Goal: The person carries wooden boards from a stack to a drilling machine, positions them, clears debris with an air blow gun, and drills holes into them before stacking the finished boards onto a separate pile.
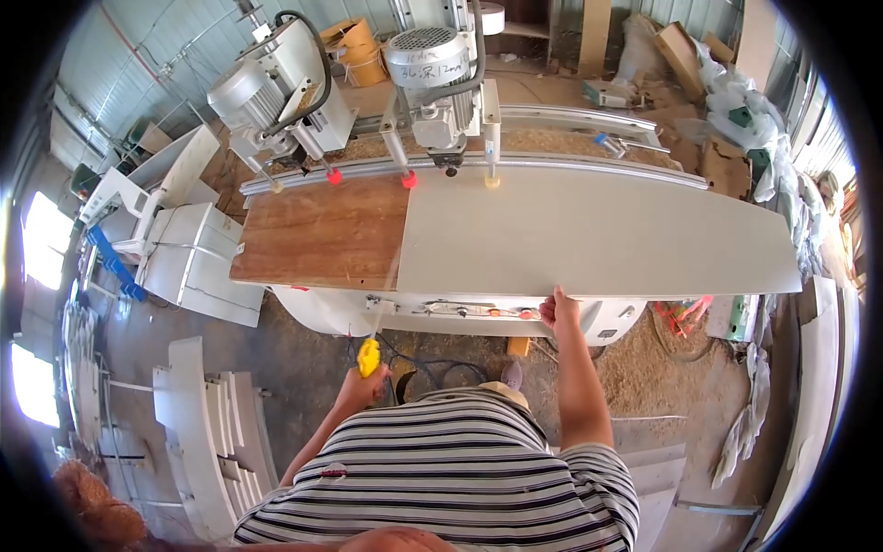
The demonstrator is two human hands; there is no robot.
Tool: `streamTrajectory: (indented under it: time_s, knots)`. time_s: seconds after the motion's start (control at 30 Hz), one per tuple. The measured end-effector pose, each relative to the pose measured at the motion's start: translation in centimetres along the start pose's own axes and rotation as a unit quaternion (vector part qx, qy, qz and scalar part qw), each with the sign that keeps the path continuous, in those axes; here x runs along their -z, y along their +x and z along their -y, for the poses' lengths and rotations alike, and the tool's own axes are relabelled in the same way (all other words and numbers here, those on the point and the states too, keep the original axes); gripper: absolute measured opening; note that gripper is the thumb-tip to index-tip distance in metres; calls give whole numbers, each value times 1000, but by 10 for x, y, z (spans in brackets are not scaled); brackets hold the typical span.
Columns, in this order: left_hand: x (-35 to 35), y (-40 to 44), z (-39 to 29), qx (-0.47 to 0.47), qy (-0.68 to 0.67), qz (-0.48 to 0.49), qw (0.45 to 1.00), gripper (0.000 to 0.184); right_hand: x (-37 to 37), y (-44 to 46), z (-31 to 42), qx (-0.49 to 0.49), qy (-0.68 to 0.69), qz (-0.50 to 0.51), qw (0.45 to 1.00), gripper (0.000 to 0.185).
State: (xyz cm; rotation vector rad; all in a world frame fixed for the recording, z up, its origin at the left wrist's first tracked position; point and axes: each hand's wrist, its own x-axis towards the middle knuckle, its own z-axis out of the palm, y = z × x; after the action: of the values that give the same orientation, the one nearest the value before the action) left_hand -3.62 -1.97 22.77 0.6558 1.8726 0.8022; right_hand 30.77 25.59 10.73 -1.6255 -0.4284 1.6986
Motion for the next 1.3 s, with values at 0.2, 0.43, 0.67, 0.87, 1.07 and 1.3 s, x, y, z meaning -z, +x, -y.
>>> streamTrajectory:
  time_s: [0.2,0.43,0.67,0.87,1.07,1.3]
  knots:
    - [27,-20,39,55,-16,10,998,19,21,2,-4,-15,36,34,999,43]
    - [41,-2,98,42,-141,17,989,17,45,14,4,6,54,25,998,43]
    - [-1,38,1,37,-263,1,964,11,80,31,21,-4,89,38,995,44]
    - [-47,180,-13,20,-252,-122,960,14,130,46,50,20,100,-53,993,40]
    - [-75,231,-16,58,-68,-259,962,29,176,62,74,47,82,-112,989,38]
    - [-74,200,-6,23,-170,-273,947,31,175,34,86,10,130,-55,990,35]
